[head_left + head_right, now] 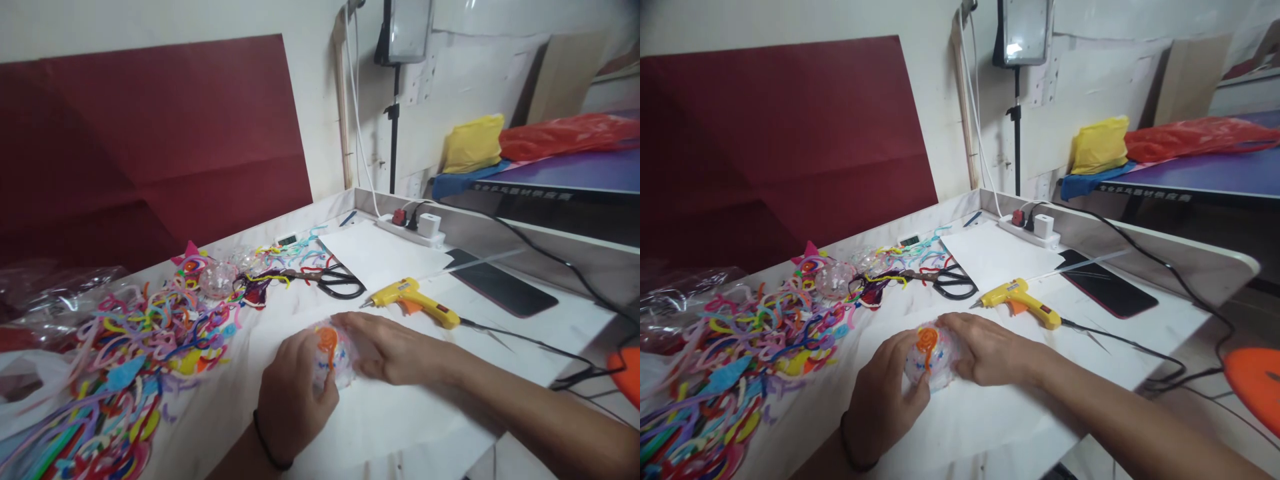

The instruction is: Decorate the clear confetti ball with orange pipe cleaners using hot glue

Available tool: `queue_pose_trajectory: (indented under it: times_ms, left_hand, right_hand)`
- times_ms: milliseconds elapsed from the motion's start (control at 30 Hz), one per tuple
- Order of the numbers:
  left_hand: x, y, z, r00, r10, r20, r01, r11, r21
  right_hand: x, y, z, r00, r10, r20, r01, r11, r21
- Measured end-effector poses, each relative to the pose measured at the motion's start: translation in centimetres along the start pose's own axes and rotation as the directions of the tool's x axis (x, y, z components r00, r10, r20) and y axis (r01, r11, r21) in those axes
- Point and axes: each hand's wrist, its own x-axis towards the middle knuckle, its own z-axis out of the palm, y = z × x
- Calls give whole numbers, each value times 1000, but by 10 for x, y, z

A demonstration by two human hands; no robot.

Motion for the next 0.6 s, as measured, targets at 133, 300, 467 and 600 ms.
queue_pose_trajectory:
  times_ms: [133, 300, 467, 600]
  left_hand:
    - [3, 2, -3, 999, 23, 43, -23, 1000, -8]
    - [8, 2, -7, 994, 72, 88, -72, 997, -8]
    - [6, -2, -6, 989, 127, 73, -127, 992, -14]
    - [6, -9, -2, 972, 208, 113, -201, 977, -66]
  right_hand:
    - [-4, -12, 8, 992, 34, -123, -20, 994, 112]
    - [-8, -23, 18, 968, 115, -223, -78, 983, 165]
    - [-17, -28, 33, 935, 78, -346, -52, 995, 84]
    - [-27, -30, 48, 908, 21, -419, -50, 997, -60]
